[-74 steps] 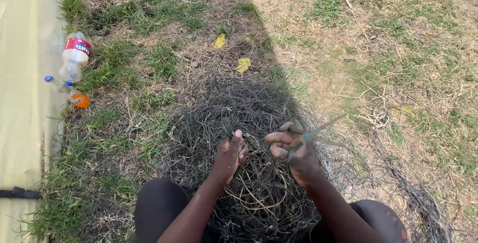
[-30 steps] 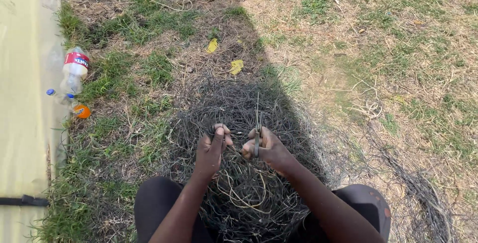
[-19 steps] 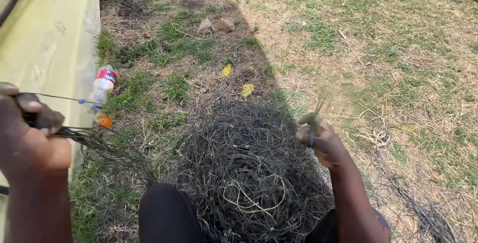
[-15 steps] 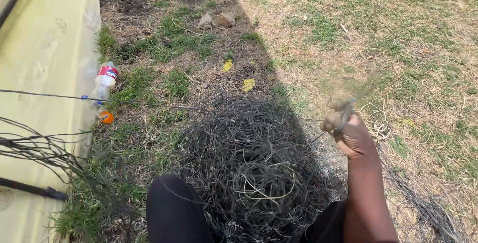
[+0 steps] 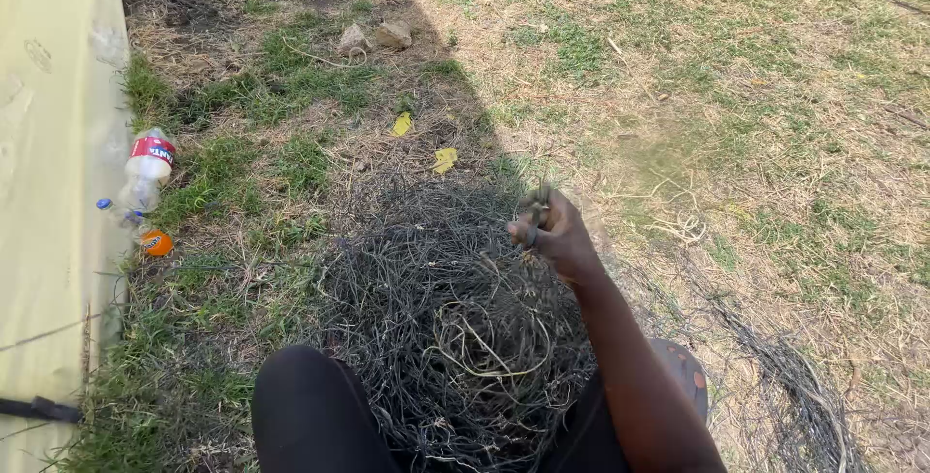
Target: Cutting dried vines into smaller pieces using scissors while sitting on the ground
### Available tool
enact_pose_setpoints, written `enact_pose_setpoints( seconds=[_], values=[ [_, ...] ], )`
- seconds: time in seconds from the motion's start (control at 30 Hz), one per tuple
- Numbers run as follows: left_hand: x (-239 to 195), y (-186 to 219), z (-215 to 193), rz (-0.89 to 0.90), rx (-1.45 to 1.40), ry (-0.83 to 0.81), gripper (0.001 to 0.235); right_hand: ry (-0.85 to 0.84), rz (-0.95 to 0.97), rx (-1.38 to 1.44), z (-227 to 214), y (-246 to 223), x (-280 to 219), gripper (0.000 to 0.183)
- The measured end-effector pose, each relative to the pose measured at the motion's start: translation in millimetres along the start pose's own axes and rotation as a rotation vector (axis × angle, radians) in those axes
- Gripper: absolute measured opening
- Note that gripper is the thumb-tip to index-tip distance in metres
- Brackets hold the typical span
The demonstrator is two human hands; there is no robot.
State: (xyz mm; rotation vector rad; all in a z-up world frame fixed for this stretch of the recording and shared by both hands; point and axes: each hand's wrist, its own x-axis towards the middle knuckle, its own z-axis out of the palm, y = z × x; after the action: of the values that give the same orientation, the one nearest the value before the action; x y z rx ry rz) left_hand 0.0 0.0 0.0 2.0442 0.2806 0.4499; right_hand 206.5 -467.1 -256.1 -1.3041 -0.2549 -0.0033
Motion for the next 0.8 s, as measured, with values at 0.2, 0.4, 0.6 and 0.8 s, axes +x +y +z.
enact_pose_setpoints(
  seconds=[0.2,0.4,0.6,0.8],
  values=[
    [-36,2,117,-0.132,0.218,-0.043,0.036,-0.429,0.101,0.004,78,-18,-19,0.050],
    [-33,-20,260,0.136,0.115,-0.677,0.056,-0.312,0.202,0.053,64,-10,-18,0.063],
    [7,3,245,0.055,0.098,-0.325,0.059,-0.356,0.195,0.125,33,4,-13,0.053],
    [84,31,119,0.599,0.130,0.379,0.028,-0.480,0.217,-0.199,15,5,-4,0.057]
  ],
)
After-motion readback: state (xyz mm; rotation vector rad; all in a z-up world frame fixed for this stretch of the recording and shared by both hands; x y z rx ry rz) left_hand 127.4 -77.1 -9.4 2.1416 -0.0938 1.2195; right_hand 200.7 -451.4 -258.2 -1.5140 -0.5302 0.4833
